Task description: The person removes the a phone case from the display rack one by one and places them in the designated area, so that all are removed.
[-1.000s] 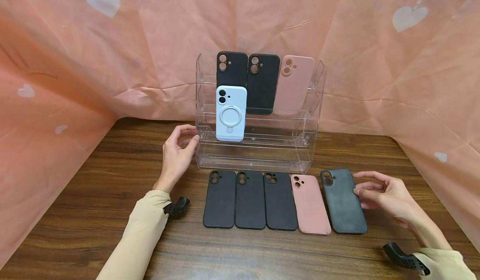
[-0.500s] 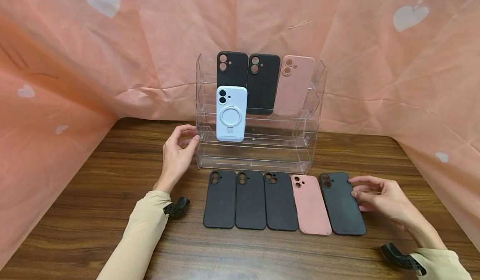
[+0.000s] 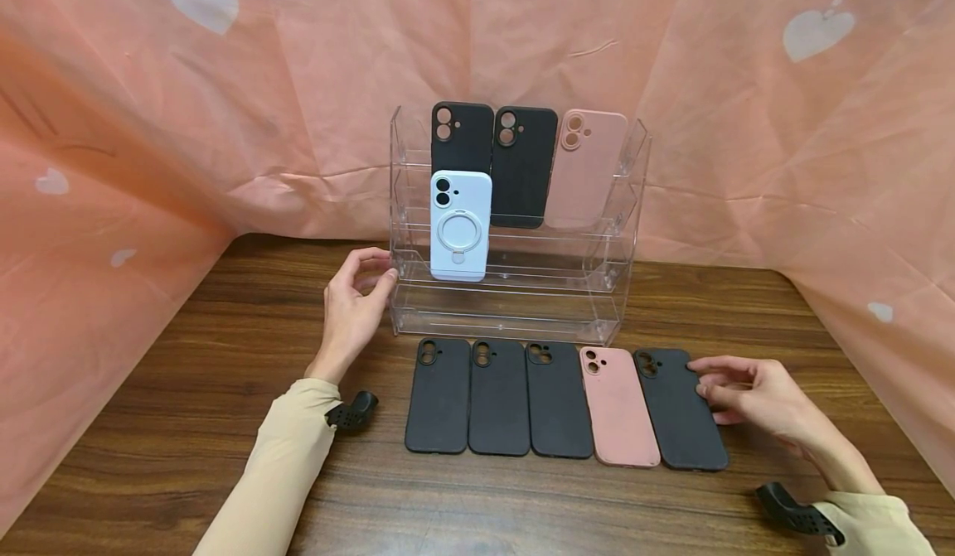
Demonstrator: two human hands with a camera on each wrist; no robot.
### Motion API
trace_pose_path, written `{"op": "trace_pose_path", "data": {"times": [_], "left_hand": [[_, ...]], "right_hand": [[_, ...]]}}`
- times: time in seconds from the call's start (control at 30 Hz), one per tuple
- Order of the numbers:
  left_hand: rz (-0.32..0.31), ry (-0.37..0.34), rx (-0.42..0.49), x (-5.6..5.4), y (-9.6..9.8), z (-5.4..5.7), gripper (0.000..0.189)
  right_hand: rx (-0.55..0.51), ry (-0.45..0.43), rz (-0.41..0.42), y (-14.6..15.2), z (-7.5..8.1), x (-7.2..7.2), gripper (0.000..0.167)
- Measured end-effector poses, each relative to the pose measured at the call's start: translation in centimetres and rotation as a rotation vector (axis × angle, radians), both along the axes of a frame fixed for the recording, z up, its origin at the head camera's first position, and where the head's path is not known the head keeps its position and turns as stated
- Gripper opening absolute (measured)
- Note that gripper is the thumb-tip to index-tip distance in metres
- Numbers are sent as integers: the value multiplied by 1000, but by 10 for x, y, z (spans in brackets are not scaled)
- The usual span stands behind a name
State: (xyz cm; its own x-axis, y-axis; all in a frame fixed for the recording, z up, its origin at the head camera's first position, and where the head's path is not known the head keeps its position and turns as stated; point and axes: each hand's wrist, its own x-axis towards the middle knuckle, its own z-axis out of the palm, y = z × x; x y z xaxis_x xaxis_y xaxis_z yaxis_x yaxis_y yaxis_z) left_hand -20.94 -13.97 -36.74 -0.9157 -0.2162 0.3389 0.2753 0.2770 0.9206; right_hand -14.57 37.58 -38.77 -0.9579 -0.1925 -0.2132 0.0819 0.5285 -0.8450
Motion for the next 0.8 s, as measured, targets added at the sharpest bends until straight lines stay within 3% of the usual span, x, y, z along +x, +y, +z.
{"op": "trace_pose_path", "data": {"times": [0.13,0.6,0.8], "left_hand": [[-4,4,-13,8,3,10,26],[-9,8,-1,8,3,10,26],[-4,13,2,-7,-3,-9,26]], "right_hand": [[4,-16,8,0,0,0,35],[63,-20,20,-5,2,1,46],[104,13,9,-7,1,3,42]]}}
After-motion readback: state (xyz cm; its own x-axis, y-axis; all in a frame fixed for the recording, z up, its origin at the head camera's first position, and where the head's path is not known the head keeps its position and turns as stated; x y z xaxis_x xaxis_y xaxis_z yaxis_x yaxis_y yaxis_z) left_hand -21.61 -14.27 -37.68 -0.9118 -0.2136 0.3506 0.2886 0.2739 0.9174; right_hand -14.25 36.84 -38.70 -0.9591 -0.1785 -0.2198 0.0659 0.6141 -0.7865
